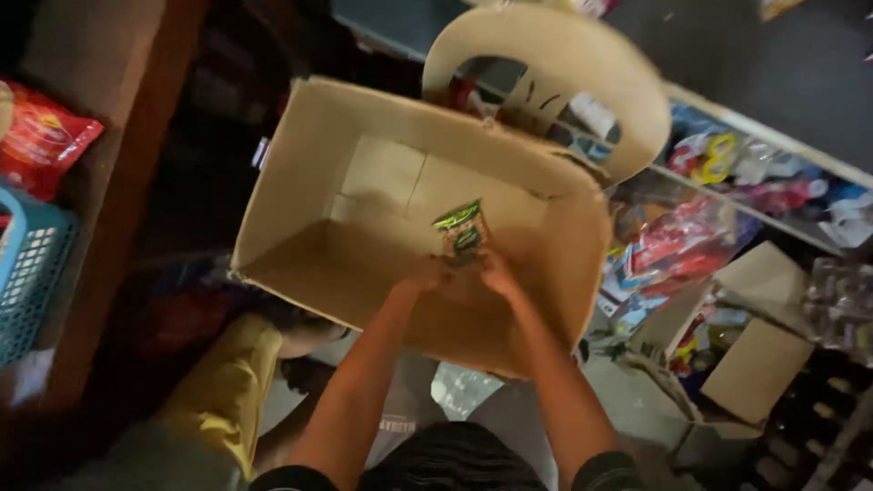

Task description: Picking instant noodle packets and other snacks from store shelves and packing them into a cardboard box.

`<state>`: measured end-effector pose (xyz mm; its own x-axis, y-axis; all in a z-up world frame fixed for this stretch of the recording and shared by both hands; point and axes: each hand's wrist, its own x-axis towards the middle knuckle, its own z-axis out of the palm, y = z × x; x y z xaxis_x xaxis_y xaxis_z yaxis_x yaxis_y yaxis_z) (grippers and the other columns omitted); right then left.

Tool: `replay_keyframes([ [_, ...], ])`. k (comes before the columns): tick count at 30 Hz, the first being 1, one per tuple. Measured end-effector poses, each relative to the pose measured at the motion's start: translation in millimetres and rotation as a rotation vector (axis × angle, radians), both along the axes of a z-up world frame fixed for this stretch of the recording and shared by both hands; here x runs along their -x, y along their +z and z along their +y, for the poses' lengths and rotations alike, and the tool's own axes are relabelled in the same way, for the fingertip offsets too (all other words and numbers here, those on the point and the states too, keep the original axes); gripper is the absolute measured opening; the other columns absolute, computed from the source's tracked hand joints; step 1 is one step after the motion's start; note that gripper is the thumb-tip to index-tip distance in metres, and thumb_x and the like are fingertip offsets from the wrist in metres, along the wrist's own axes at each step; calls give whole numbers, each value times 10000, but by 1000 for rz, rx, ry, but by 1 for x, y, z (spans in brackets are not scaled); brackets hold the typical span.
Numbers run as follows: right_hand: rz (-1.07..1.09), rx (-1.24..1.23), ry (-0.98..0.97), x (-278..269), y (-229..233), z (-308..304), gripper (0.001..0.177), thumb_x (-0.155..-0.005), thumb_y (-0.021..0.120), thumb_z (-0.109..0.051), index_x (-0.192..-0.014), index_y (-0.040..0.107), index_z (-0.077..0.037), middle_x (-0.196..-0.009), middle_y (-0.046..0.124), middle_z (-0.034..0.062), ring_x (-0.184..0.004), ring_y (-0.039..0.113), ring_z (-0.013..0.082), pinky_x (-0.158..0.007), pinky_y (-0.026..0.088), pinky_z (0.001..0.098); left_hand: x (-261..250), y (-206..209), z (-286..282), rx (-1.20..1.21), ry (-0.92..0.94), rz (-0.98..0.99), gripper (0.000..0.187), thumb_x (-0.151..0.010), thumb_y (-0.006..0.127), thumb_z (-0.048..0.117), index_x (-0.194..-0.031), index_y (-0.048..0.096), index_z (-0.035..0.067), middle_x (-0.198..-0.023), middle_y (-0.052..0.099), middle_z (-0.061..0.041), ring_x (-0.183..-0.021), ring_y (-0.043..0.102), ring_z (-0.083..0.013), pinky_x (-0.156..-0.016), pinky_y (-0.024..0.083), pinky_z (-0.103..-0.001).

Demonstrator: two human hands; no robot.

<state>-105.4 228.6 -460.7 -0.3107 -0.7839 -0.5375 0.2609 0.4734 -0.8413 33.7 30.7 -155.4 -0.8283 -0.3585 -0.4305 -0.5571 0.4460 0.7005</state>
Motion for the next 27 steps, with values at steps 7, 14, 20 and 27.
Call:
replay_keyframes([
  [7, 591, 306, 46, 8, -40, 23, 912, -558, 504, 179, -1444, 552, -32, -1352, 619, 180, -1259, 543, 362, -1026, 438, 456, -9, 16, -29, -161, 117, -41, 390, -888, 661, 239, -1230, 643, 52, -1142, 653, -218, -1069, 558, -394, -913, 487, -479],
  [14, 365, 40, 9, 10, 32, -16, 867, -664, 502, 133, -1486, 604, -126, -1369, 642, 197, -1128, 543, 428, -961, 449, 556, 9, 16, -44, -273, 216, -15, 378, -922, 672, 297, -1189, 641, 32, -1080, 643, -185, -1008, 549, -328, -870, 479, -440],
  [20, 422, -208, 12, 10, -17, -3, 512, -909, 773, -250, -1334, 604, -20, -1255, 660, 152, -1148, 615, 315, -987, 488, 459, 15, -7, -38, -371, 296, 18, 393, -951, 680, 348, -1155, 639, 14, -1027, 634, -157, -956, 542, -271, -832, 472, -406],
  [27, -182, -473, -27, 12, 132, -20, 463, -937, 664, -491, -1263, 635, -163, -970, 620, 48, -856, 535, 229, -767, 493, 419, 33, -9, -22, -447, 388, 108, 435, -985, 690, 406, -1114, 637, -6, -965, 624, -123, -895, 533, -205, -789, 464, -367],
])
